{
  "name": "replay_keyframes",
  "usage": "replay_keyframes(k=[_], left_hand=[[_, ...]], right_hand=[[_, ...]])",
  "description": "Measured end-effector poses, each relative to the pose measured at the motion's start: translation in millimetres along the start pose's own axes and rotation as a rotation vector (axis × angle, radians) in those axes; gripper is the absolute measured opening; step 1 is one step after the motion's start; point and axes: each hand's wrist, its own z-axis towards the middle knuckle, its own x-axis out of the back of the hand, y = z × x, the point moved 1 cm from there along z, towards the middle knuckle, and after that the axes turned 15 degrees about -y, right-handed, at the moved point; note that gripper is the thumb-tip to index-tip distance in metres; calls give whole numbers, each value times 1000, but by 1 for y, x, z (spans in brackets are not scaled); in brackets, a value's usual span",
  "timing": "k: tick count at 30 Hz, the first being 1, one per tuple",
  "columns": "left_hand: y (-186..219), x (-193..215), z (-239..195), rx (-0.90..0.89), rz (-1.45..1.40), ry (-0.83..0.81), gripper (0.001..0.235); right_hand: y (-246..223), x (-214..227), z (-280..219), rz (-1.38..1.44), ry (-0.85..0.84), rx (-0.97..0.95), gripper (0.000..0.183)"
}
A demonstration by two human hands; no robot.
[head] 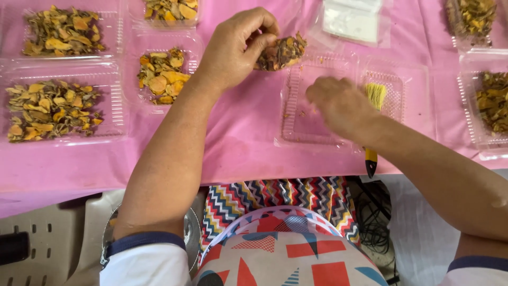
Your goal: Sorting and packaging dried yellow leaves into plastic containers and bags using a brush and hands.
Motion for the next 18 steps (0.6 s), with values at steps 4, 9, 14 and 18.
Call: replay_keyframes(k=[4, 9, 14, 18], left_hand=[[1, 1, -1, 32, 26, 2, 19], [6, 0, -2, 149, -106, 7, 22], [5, 3, -1, 132, -145, 37, 18], [9, 10, 0, 138, -286, 143, 17]], right_hand=[[61, 15, 9, 149, 610, 304, 21], [40, 63, -10, 267, 883, 554, 14], [35, 70, -1, 116, 868, 640, 53], [39, 77, -4, 136, 612, 589, 66]])
